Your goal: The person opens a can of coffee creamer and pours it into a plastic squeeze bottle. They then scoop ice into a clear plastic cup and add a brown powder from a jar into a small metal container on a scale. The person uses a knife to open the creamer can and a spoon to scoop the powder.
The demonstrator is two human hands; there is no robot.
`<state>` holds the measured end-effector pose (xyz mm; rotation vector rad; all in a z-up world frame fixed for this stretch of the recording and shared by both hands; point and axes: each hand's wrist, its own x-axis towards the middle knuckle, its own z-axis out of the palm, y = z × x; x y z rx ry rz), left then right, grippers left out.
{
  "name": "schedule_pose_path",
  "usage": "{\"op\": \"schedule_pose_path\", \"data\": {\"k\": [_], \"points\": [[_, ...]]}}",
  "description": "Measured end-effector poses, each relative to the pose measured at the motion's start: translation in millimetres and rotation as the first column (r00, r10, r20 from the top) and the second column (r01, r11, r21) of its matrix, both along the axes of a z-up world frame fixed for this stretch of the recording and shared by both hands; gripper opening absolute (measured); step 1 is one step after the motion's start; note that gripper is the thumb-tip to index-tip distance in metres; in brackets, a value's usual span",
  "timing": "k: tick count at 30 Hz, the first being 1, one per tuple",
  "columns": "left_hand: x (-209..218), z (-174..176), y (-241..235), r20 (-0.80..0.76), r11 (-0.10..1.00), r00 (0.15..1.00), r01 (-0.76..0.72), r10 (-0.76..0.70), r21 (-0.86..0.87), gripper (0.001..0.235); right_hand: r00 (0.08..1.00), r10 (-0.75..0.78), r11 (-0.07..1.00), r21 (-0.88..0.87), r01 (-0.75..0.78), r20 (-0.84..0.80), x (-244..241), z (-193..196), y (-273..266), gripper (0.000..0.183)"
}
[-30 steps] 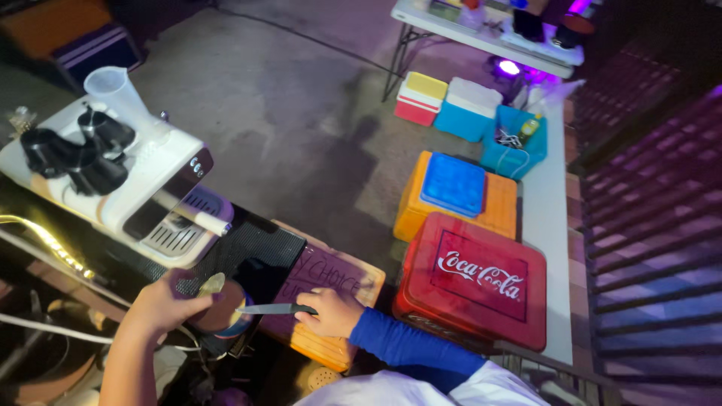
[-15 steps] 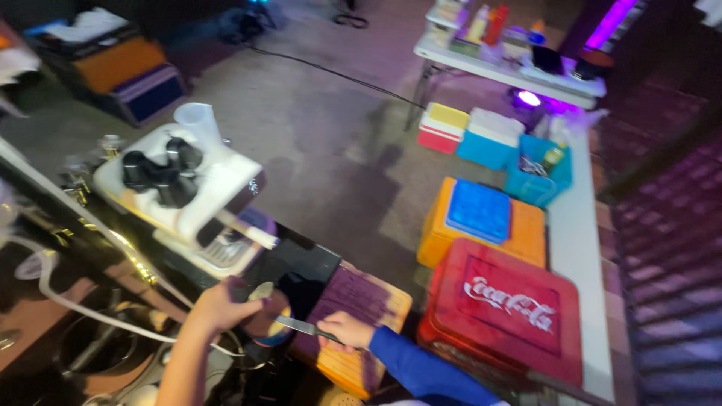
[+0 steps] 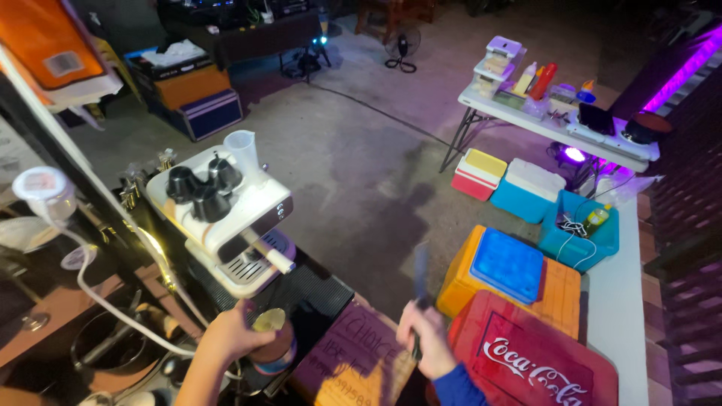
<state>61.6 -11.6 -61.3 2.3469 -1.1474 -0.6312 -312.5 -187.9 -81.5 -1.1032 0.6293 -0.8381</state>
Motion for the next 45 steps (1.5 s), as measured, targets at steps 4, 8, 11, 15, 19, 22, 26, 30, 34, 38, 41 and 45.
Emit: {"op": "schedule_pose_path", "data": {"k": [4, 8, 11, 15, 19, 22, 26, 30, 34, 38, 41, 45], "points": [[3, -1, -4, -0.024, 0.997, 1.000, -0.018, 0.020, 0.080, 0.100, 0.822, -0.084, 0.996, 0.069, 0.055, 0.564, 1, 72, -75, 0.028], [4, -2, -5, -0.033, 0.994, 0.998, -0.045, 0.048, 0.098, 0.100, 0.771, -0.131, 0.913, -0.228, 0.339, 0.624, -22, 144, -125, 0.041], [3, -1, -3, -0.048, 0.996, 0.996, -0.078, 0.080, 0.052, 0.100, 0.671, -0.304, 0.718, -0.301, 0.628, 0.676, -43, 182, -132, 0.042], [-5, 4, 0, -0.055, 0.991, 0.990, -0.126, 0.128, 0.033, 0.101, 0.579, -0.349, 0.270, -0.512, 0.815, 0.737, -65, 217, -133, 0.044], [-7, 8, 0, -0.057, 0.988, 0.989, -0.130, 0.135, 0.085, 0.101, 0.535, -0.266, 0.305, -0.457, 0.836, 0.802, -62, 241, -146, 0.044], [-7, 7, 1, -0.054, 0.989, 0.989, -0.130, 0.134, 0.071, 0.100, 0.682, -0.306, 0.438, -0.538, 0.720, 0.664, -19, 255, -184, 0.041], [-6, 1, 3, -0.057, 0.987, 0.986, -0.153, 0.156, 0.039, 0.105, 0.851, -0.187, 0.880, -0.301, 0.367, 0.492, 31, 255, -212, 0.038], [-5, 1, 0, -0.076, 0.982, 0.981, -0.173, 0.179, 0.074, 0.106, 0.756, -0.164, 0.702, -0.463, 0.541, 0.634, 3, 261, -197, 0.048], [-6, 7, 2, -0.091, 0.978, 0.978, -0.179, 0.189, 0.109, 0.107, 0.689, -0.107, 0.695, -0.442, 0.567, 0.717, -17, 270, -185, 0.056], [-10, 15, 1, -0.080, 0.982, 0.982, -0.163, 0.170, 0.092, 0.109, 0.859, -0.332, 0.835, -0.302, 0.460, 0.390, 50, 275, -217, 0.062], [-12, 21, 0, -0.079, 0.982, 0.983, -0.155, 0.164, 0.109, 0.109, 0.942, -0.113, 0.875, -0.418, 0.245, 0.316, 71, 253, -219, 0.061], [-15, 26, 2, -0.093, 0.980, 0.980, -0.163, 0.174, 0.114, 0.105, 0.967, -0.020, 0.840, -0.520, 0.155, 0.255, 66, 221, -203, 0.057]]}}
